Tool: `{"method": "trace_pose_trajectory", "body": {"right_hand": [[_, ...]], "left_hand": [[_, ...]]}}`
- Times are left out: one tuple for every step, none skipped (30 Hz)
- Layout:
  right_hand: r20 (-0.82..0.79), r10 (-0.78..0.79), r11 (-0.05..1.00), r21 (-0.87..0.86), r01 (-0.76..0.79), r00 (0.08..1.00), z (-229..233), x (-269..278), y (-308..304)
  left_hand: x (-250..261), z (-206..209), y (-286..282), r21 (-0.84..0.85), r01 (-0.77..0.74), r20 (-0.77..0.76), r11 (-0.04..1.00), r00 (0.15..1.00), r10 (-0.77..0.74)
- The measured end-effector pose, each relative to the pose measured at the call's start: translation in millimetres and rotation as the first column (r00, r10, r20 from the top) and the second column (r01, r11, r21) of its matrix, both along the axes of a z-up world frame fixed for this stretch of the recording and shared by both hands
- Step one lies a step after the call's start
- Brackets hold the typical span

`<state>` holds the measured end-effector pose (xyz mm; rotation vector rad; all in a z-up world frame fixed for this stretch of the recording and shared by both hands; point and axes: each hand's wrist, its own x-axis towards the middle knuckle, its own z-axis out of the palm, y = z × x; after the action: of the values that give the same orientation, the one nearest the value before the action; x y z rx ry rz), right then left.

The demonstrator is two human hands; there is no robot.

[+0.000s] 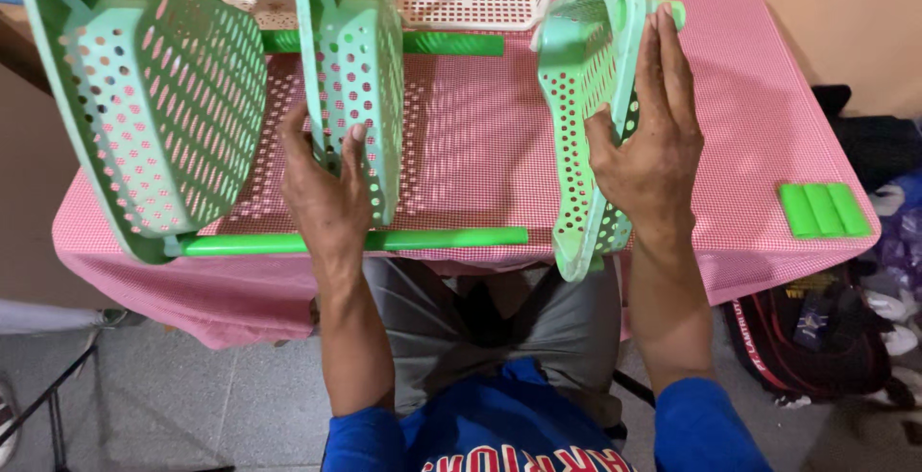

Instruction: The person disassembles a green plastic corner shelf unit on a table. They remove several green plastic end caps from the frame rods and detach one triangular shelf basket, placing the parts on the table.

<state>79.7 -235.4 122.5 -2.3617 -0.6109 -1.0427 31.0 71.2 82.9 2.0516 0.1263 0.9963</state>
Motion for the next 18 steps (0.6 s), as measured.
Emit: {"method": "trace_pose_trajectory", "body": {"right_hand": [[0.006, -0.002, 1.000, -0.010, 0.002, 1.000, -1, 1, 0], [0.009, -0.002, 1.000, -0.021, 0.002, 1.000, -2, 3, 0], [0.013, -0.001, 0.999, -0.032, 0.002, 1.000, -3, 4, 0], [0.012, 0.001, 0.999, -0.035, 0.000, 1.000, -3, 5, 1], [0.012, 0.003, 0.999, -0.038, -0.002, 1.000, -4, 5, 1], [0.011, 0.007, 0.999, -0.041, -0.007, 1.000, -4, 6, 2], [0.009, 0.012, 0.999, -0.040, -0.012, 1.000, -4, 7, 3], [0.007, 0.018, 0.999, -0.041, -0.018, 1.000, -5, 8, 5], [0.005, 0.025, 0.999, -0.040, -0.024, 1.000, -5, 9, 7], [0.004, 0.025, 0.999, -0.041, -0.025, 1.000, -5, 9, 8], [0.003, 0.025, 0.999, -0.042, -0.025, 1.000, -4, 9, 10], [0.002, 0.024, 0.999, -0.042, -0.024, 1.000, -4, 9, 11], [0.006, 0.028, 0.999, -0.046, -0.028, 1.000, -4, 10, 12], [0.011, 0.032, 0.998, -0.048, -0.031, 0.999, -4, 9, 14], [0.016, 0.035, 0.998, -0.050, -0.034, 0.999, -3, 9, 15], [0.012, 0.038, 0.998, -0.047, -0.037, 0.999, -3, 9, 16], [0.009, 0.040, 0.998, -0.043, -0.040, 0.999, -3, 9, 17], [0.006, 0.044, 0.998, -0.039, -0.044, 0.999, -2, 8, 20]], "left_hand": [[1, 0, 2, 0.011, 0.000, 0.017, 1.000, 1.000, 0.000], [1, 0, 4, 0.022, -0.003, 0.031, 1.000, 1.000, 0.002], [1, 0, 6, 0.016, -0.008, 0.020, 1.000, 1.000, 0.007], [1, 0, 8, 0.011, -0.013, 0.010, 1.000, 1.000, 0.013], [1, 0, 10, 0.006, -0.019, 0.000, 1.000, 1.000, 0.019], [0, -1, 11, -0.006, -0.015, 0.006, 1.000, 1.000, 0.015], [-1, -2, 12, -0.018, -0.011, 0.013, 1.000, 1.000, 0.012], [-1, -3, 13, -0.031, -0.009, 0.020, 0.999, 1.000, 0.009], [-1, -3, 15, 0.011, -0.012, 0.051, 1.000, 0.999, 0.011], [1, -3, 17, 0.052, -0.016, 0.083, 0.999, 0.996, 0.012], [2, -3, 18, 0.092, -0.021, 0.115, 0.996, 0.993, 0.011], [1, -3, 20, 0.050, -0.028, 0.072, 0.998, 0.997, 0.024], [-1, -3, 23, 0.008, -0.036, 0.028, 0.999, 0.999, 0.036], [-3, -3, 25, -0.032, -0.044, -0.016, 0.998, 0.999, 0.044], [-5, -2, 28, -0.011, -0.056, -0.005, 0.998, 0.998, 0.056], [-7, -2, 31, 0.011, -0.069, 0.006, 0.998, 0.998, 0.069], [-9, -1, 35, 0.032, -0.083, 0.017, 0.996, 0.996, 0.082], [-11, 0, 40, 0.030, -0.083, 0.012, 0.996, 0.997, 0.082]]}}
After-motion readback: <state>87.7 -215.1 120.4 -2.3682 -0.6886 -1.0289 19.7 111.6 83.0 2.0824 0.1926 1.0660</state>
